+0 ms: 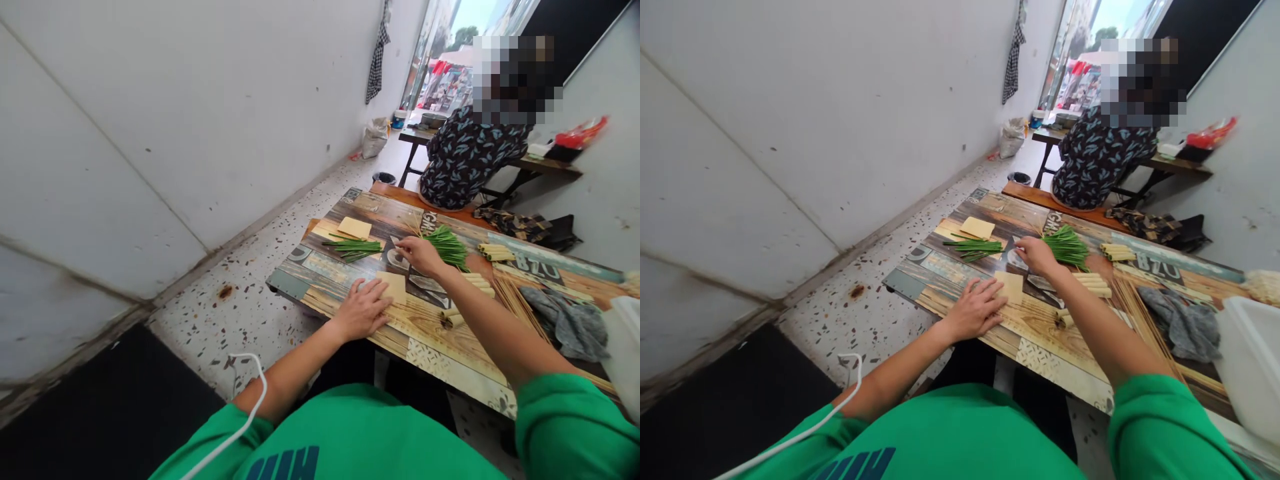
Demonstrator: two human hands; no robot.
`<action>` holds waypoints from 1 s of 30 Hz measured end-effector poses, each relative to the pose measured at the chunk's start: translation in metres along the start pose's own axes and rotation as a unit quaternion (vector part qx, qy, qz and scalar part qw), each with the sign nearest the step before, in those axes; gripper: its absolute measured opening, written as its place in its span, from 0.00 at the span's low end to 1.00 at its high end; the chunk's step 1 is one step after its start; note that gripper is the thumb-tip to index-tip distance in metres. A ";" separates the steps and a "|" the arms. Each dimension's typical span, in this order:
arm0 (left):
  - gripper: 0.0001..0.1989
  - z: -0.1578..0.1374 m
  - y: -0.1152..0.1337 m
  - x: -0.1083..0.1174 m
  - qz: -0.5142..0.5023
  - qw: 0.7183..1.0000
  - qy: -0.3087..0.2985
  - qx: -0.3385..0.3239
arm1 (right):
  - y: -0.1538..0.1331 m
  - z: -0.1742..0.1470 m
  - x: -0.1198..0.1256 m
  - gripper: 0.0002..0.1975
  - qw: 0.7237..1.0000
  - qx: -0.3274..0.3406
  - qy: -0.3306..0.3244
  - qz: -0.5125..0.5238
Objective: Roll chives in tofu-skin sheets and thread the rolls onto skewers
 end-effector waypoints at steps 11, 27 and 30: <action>0.12 -0.002 0.003 0.002 -0.030 0.996 -0.017 -0.079 | -0.056 0.055 -0.031 0.13 0.980 0.106 -0.092 -0.141; 0.16 0.076 -0.123 0.038 0.052 0.974 0.001 0.220 | -0.054 0.067 -0.006 0.15 0.980 0.122 -0.101 -0.119; 0.16 0.094 -0.135 0.034 -0.007 0.970 -0.076 0.232 | -0.050 0.064 0.004 0.14 0.983 0.135 -0.067 -0.101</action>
Point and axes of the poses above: each hand's wrist, its own z-axis towards the middle knuckle, its own x-axis out of the back of the hand, y = z × x, the point moved 3 cm from there along z, towards the middle knuckle, and after that the axes turned 3 degrees about z, right-handed, at the moved point
